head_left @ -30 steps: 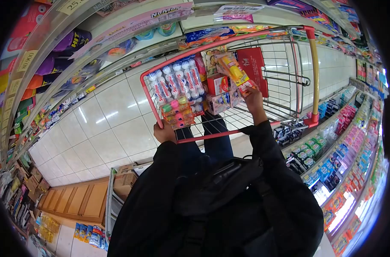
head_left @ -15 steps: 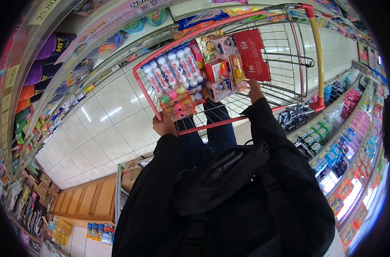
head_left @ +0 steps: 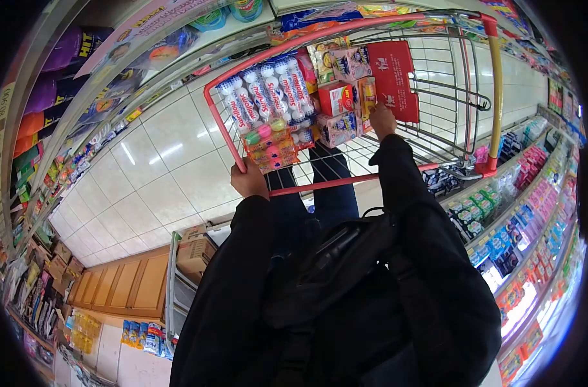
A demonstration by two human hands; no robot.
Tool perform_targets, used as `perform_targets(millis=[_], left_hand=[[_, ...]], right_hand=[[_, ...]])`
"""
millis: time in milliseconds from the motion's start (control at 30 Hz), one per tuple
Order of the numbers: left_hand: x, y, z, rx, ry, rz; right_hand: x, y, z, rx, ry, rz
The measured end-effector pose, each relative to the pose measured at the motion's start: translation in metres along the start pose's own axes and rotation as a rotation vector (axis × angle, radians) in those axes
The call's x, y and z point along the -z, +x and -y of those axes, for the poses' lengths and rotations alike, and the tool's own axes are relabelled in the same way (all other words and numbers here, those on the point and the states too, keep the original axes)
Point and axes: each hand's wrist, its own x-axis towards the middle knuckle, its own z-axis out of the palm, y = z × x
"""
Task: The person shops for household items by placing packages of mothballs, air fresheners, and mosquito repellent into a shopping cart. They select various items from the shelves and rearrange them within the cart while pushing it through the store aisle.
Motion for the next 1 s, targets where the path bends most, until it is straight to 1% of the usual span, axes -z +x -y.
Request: perform_targets(millis=[100,167,200,233,267,300,333,367,400,433,467,533,567,600,633,667,700,733,767,800,833,867,900,933,967,1000], left_hand=[[0.003,-0.002,-0.009,0.069,-0.019,0.019],[0.003,-0.002,-0.006,0.052,0.034,0.01],[0.002,-0.001,-0.005,0.043,0.054,0.002],[0.001,0.001,-0.004,0.023,0.075,0.0],[0.001,0.002,-0.004,0.007,0.096,-0.004],[0.001,0.001,-0.003,-0.004,0.121,-0.007],[0.004,-0.001,-0.008,0.019,0.109,-0.004],[0.003,-0.003,-0.009,0.007,0.098,-0.015],[0.004,-0.003,-0.01,-0.006,0.09,-0.025],[0.004,-0.002,-0.008,-0.023,0.083,-0.035],[0.004,0.0,-0.009,-0.007,0.098,-0.017],[0.006,0.0,-0.011,0.031,0.126,0.025],[0.006,0.001,-0.011,0.048,0.11,0.03],[0.005,0.0,-0.008,0.06,0.089,0.038],[0.005,0.0,-0.008,0.068,0.064,0.046],[0.007,-0.002,-0.011,0.043,0.069,0.025],[0.003,0.0,-0.003,0.062,0.069,0.06],[-0.002,0.003,0.006,0.075,0.065,0.095],[-0.004,0.004,0.009,0.096,0.054,0.117],[-0.001,0.002,0.001,0.114,0.02,0.093],[-0.003,0.003,0.003,0.084,0.034,0.085],[-0.008,0.003,0.008,0.103,0.044,0.048],[-0.002,0.002,0.001,0.093,0.047,0.071],[-0.008,0.004,0.009,0.074,0.06,0.066],[-0.005,0.003,0.004,0.071,0.102,0.086],[-0.004,0.003,0.002,0.08,0.1,0.094]], right_hand=[[0.003,0.006,-0.004,0.013,-0.002,0.021],[-0.01,0.019,-0.012,0.034,0.025,0.028],[-0.028,0.034,-0.025,0.082,0.002,0.013],[-0.034,0.04,-0.03,0.061,0.005,0.078],[-0.021,0.033,-0.019,0.04,0.005,0.143],[-0.004,0.022,-0.014,-0.027,-0.015,0.245],[0.011,0.013,-0.008,-0.056,0.021,0.347],[0.014,0.007,-0.004,-0.007,0.068,0.335],[0.02,-0.001,-0.006,0.035,0.026,0.344],[0.024,-0.012,-0.006,0.153,-0.058,0.256],[0.032,-0.028,-0.008,0.297,-0.002,0.235],[0.038,-0.058,-0.017,0.429,0.179,0.224],[0.049,-0.079,-0.018,0.45,0.223,0.234],[0.053,-0.092,-0.021,0.462,0.117,0.244],[0.045,-0.097,-0.041,0.852,0.121,0.13],[0.079,-0.132,-0.02,0.521,0.169,0.32],[0.092,-0.143,-0.017,0.481,0.081,0.391],[0.083,-0.144,-0.028,0.594,0.069,0.297],[0.087,-0.147,-0.028,0.599,0.119,0.337],[0.077,-0.134,-0.04,0.768,0.042,0.31],[0.114,-0.146,-0.017,0.654,0.048,0.49],[0.144,-0.152,0.003,0.685,0.049,0.527],[0.168,-0.154,0.022,0.733,0.067,0.506],[0.196,-0.161,0.045,0.768,0.079,0.407],[0.221,-0.165,0.066,0.801,0.09,0.313],[0.238,-0.16,0.081,0.942,0.119,0.184]])
